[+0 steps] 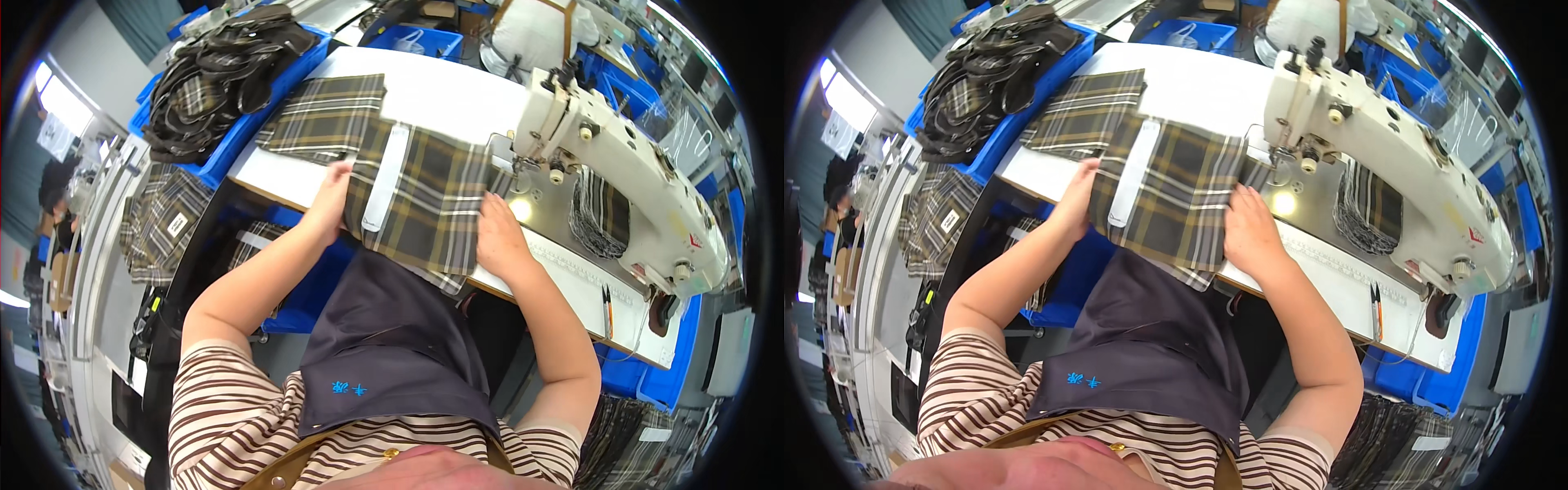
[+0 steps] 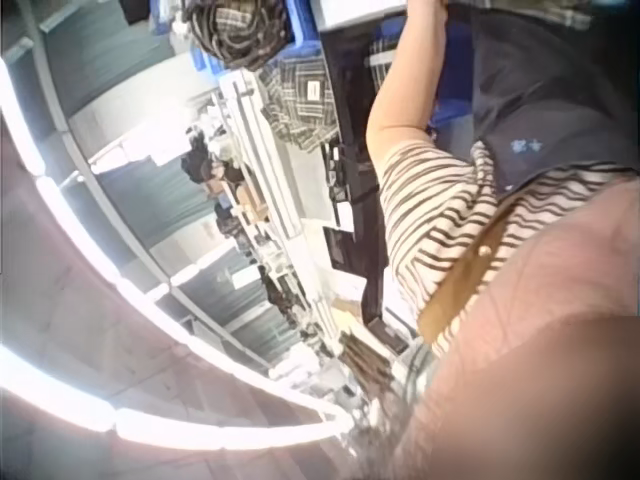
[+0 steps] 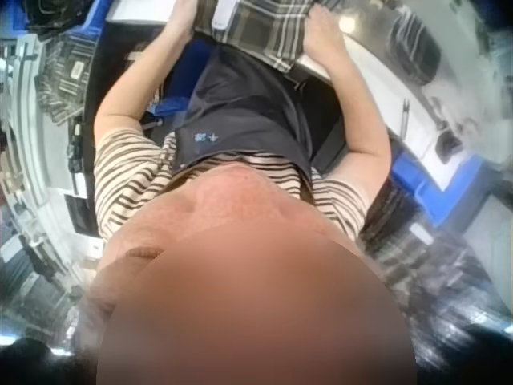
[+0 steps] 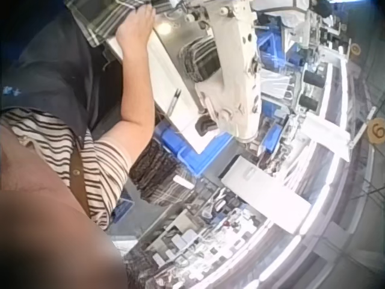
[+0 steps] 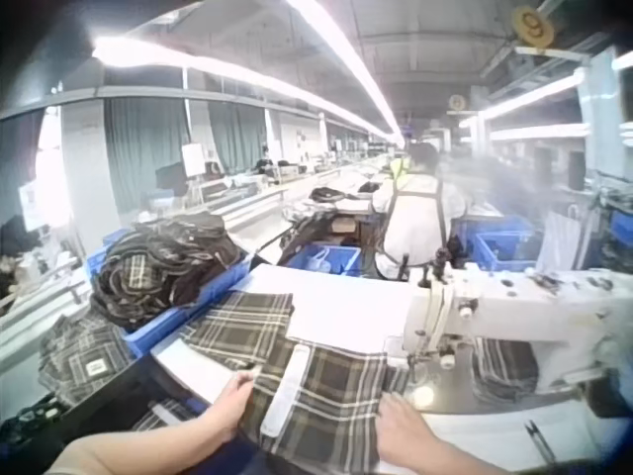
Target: The recorder is seen sewing plaid patterned leather pockets using an industrial sewing machine.
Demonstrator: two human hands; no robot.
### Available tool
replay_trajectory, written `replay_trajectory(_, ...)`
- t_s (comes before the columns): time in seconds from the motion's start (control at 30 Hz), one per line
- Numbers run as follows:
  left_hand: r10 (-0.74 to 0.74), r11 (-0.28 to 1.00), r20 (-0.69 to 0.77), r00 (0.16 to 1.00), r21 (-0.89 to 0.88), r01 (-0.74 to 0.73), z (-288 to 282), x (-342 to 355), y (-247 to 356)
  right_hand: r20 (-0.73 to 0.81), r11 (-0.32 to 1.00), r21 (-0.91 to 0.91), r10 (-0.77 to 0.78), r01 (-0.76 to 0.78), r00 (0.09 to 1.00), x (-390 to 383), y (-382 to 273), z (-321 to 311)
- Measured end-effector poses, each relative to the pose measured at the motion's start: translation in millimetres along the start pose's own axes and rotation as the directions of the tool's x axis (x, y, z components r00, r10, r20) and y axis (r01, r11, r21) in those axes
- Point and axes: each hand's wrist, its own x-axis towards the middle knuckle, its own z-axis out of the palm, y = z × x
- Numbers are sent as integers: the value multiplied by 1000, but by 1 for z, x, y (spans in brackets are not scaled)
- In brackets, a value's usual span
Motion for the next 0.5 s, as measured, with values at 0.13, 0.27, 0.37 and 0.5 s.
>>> replay_trajectory(0.13,526,777,112,843,340,-530,0,34,18,130,999,-13,-27,29,991,1,2,-5)
replay_trajectory(0.27,560,449,428,710,563,-694,87,77,20,319,987,-146,-13,62,948,9,-3,-26)
replay_trajectory(0.37,446,271,512,734,704,-656,135,115,-3,150,987,3,-159,161,976,5,12,-9)
replay_trajectory(0.5,286,219,513,809,787,-576,155,118,-25,52,982,81,-173,168,984,-4,19,-14)
